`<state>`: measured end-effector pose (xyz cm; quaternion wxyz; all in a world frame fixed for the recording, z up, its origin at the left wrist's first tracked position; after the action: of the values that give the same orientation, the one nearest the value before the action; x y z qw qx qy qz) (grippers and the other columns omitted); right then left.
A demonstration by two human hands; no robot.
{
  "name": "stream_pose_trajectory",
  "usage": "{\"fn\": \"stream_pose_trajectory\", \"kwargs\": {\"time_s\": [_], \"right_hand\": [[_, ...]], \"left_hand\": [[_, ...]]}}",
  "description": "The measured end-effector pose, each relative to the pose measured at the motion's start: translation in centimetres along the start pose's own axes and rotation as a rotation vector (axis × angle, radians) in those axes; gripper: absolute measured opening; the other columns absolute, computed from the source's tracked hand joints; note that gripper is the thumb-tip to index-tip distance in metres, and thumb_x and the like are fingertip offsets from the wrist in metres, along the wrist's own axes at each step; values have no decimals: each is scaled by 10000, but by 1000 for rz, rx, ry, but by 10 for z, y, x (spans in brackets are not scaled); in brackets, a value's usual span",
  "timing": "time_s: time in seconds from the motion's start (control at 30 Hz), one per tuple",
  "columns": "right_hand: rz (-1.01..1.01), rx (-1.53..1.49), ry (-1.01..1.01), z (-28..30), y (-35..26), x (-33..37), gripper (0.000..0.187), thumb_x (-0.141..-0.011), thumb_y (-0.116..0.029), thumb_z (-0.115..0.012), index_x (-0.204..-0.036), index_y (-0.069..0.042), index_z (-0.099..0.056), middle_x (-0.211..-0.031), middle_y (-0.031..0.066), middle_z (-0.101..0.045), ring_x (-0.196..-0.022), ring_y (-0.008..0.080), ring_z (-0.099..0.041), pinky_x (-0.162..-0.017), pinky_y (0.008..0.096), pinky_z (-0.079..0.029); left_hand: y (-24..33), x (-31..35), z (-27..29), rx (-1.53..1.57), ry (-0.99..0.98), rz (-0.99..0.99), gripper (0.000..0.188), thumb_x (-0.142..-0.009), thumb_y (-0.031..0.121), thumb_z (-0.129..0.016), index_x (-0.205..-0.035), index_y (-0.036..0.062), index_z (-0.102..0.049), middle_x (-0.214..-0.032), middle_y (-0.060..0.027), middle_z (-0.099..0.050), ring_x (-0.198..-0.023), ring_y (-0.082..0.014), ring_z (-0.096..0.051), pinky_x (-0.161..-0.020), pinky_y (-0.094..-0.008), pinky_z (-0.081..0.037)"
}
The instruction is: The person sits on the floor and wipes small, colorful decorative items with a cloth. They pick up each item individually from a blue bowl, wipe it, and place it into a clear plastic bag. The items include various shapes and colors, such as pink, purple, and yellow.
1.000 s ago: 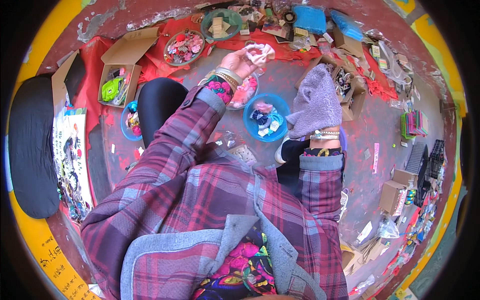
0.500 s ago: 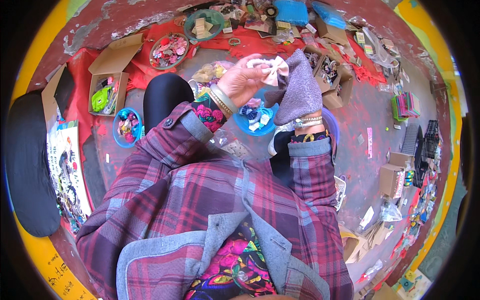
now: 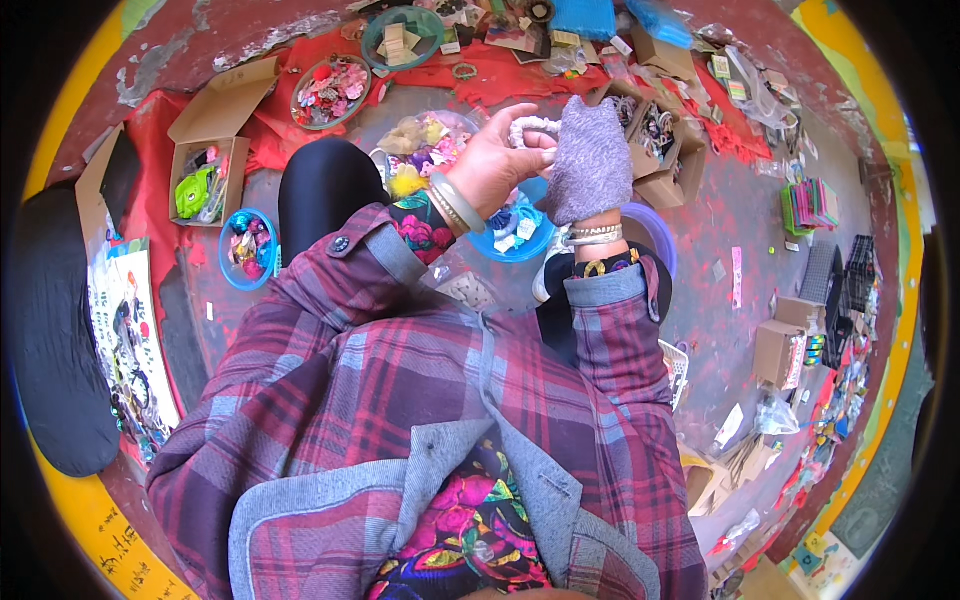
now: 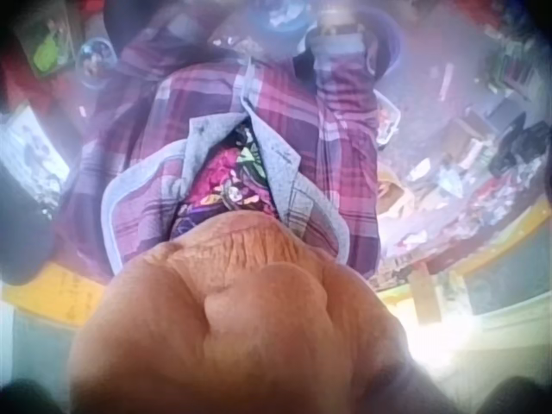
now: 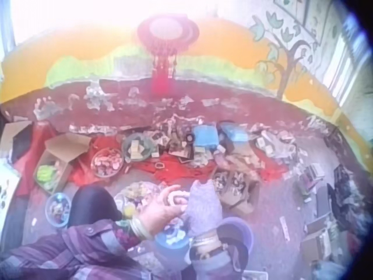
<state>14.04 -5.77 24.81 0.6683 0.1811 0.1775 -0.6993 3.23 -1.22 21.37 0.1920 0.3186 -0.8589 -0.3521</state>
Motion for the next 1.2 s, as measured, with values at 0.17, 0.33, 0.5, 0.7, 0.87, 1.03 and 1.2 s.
{"fn": "stream_pose_trajectory", "kwargs": {"time_s": [0.17, 0.33, 0.5, 0.7, 0.87, 1.03, 1.2], "right_hand": [[-101, -97, -122, 12, 3, 3, 760, -382, -250, -776, -1057, -17, -517, -937, 174, -563, -887, 338, -528, -746, 382, -441], [-82, -49, -3, 12, 9, 8, 441, -575, -266, -652, -930, -27, -547, -862, 158, -560, -807, 320, -525, -693, 396, -425], [-207, 85, -55, 41, 21, -6, 416, -509, -238, -721, -824, -44, -531, -784, 139, -560, -743, 279, -560, -617, 333, -453], [-280, -212, -200, 35, 27, -4, 495, -448, -207, -756, -831, -29, -498, -717, 141, -553, -665, 282, -573, -573, 336, -460], [-97, -446, -55, 16, 0, -7, 653, -527, -125, -699, -1090, 50, -419, -931, 171, -544, -877, 316, -535, -764, 336, -439], [2, -68, -45, 7, -3, -2, 705, -547, -174, -738, -1138, 50, -427, -955, 168, -546, -934, 311, -515, -794, 343, -425], [-256, -429, -228, -9, 10, 4, 551, -583, -195, -729, -1043, -14, -485, -871, 106, -561, -761, 250, -565, -656, 324, -460]], "left_hand": [[5, 1, -5, 112, -86, 159, 539, -772, -27, -565, -1242, 30, -307, -966, -83, -539, -827, -190, -565, -674, -288, -462], [2, 2, -8, 193, -166, 213, 506, -772, -7, -570, -1220, 33, -340, -1018, -72, -545, -855, -197, -573, -631, -326, -466], [6, 3, -2, 287, -175, 191, 470, -750, -21, -579, -1174, 17, -380, -1042, -104, -534, -910, -203, -564, -763, -319, -468], [26, -1, -1, 239, -123, 70, 428, -767, -3, -573, -1166, 22, -418, -1050, -81, -543, -941, -164, -554, -804, -295, -471], [20, 1, -2, 208, -48, 20, 406, -777, -20, -561, -1156, 21, -422, -1010, -88, -560, -903, -164, -568, -791, -285, -472], [13, 2, -6, 144, -67, 120, 412, -764, -27, -573, -1145, 11, -423, -963, -84, -581, -863, -165, -577, -755, -275, -469], [11, 3, -4, 108, -58, 129, 374, -758, -29, -571, -1110, -2, -447, -972, -89, -584, -860, -171, -584, -795, -287, -459]]}}
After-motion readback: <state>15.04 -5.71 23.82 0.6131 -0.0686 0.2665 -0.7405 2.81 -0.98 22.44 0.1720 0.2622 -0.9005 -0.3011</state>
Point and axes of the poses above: each hand's wrist, its own x-axis away from the middle knuckle, its own z-axis out of the back of the hand, y = z × x, the point moved 3 cm from there along -x, towards the middle knuckle
